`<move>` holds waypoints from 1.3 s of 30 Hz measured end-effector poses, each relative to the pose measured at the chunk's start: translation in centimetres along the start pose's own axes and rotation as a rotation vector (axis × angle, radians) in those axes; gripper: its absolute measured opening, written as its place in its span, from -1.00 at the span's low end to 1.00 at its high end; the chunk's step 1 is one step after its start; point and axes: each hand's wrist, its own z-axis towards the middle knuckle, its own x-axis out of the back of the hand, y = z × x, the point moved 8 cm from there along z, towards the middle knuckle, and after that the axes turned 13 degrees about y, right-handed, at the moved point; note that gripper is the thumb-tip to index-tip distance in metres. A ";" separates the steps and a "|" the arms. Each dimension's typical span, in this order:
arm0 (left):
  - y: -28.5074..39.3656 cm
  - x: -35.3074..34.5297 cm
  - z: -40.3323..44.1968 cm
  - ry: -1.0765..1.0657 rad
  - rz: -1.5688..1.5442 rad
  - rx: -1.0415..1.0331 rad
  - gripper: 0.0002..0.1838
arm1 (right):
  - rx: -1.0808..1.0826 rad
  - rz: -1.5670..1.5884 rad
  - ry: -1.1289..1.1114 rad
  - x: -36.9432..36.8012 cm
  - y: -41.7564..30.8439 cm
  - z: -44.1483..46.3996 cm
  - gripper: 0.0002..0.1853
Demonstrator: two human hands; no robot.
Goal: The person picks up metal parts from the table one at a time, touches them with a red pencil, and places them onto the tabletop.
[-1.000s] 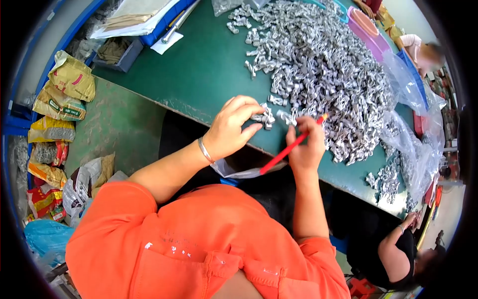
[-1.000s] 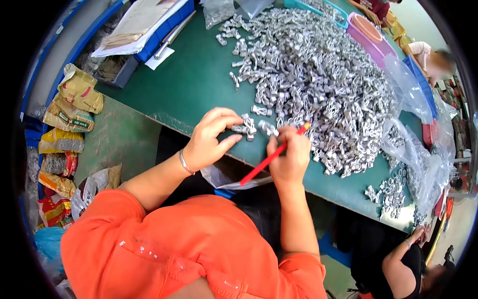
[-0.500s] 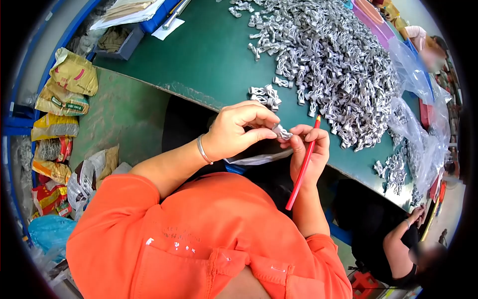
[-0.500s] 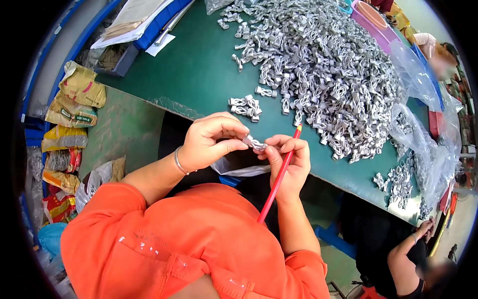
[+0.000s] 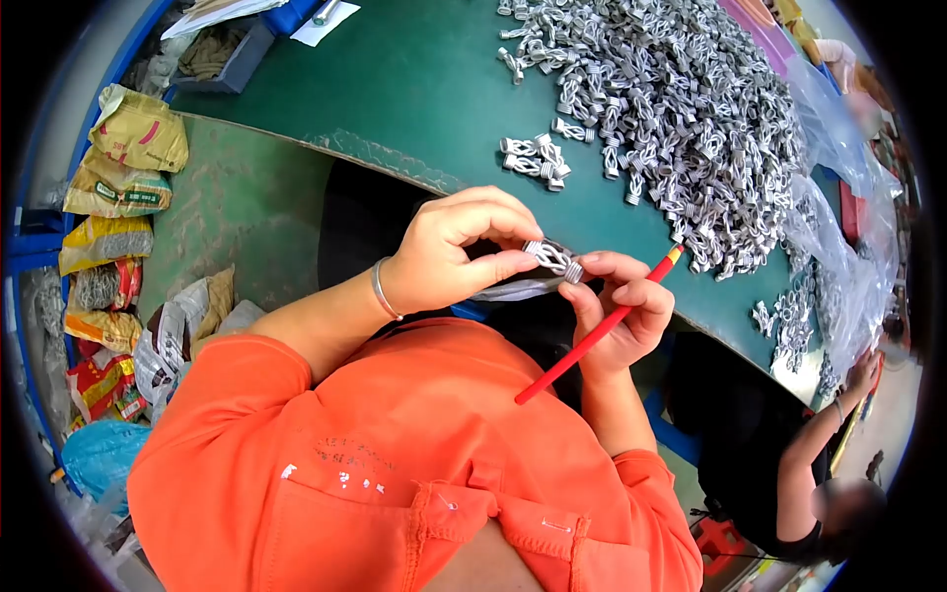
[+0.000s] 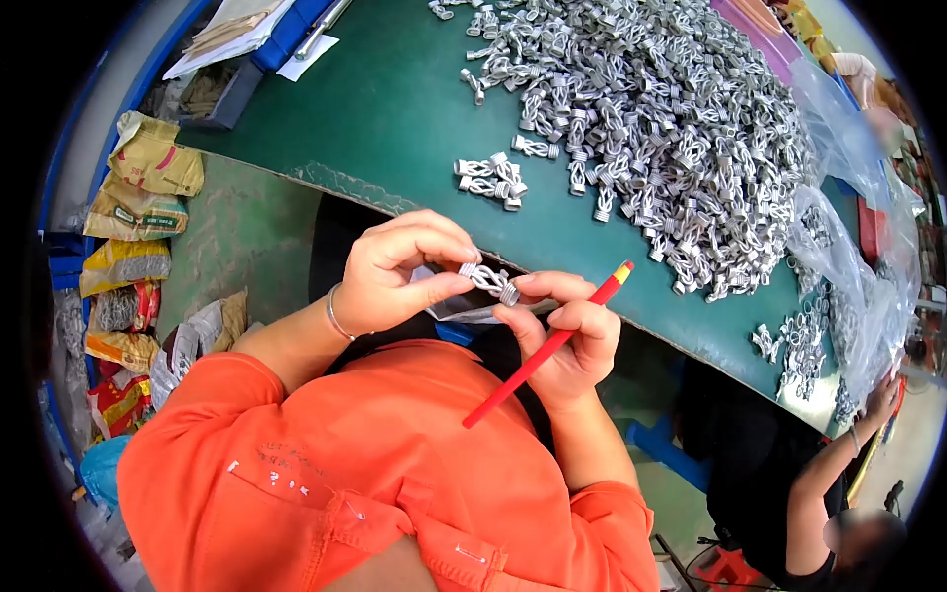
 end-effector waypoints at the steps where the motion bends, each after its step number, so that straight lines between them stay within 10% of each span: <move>1: 0.3 0.1 -0.1 -0.049 0.099 -0.060 -0.76 | 0.006 -0.044 -0.054 -0.1 0.1 0.1 -0.61; 12: -1.2 0.9 -0.4 0.036 0.319 -0.019 -0.79 | -0.019 -0.727 -0.145 -3.3 6.4 4.2 -0.74; 24: -4.1 0.6 0.1 0.095 -0.199 0.503 -0.71 | 0.226 -0.311 -0.172 -3.1 1.3 2.4 -0.63; 26: -4.2 0.7 -0.1 0.110 -0.243 0.503 -0.74 | -0.136 -0.052 -0.038 -1.8 3.0 1.8 -0.68; 31: -2.9 0.3 -0.2 0.075 -0.150 0.331 -0.75 | -0.581 0.079 -0.049 -1.6 5.1 0.6 -0.77; 39: 0.6 0.4 0.6 0.020 0.122 -0.147 -0.74 | -0.258 0.159 -0.032 -1.3 3.6 0.4 -0.60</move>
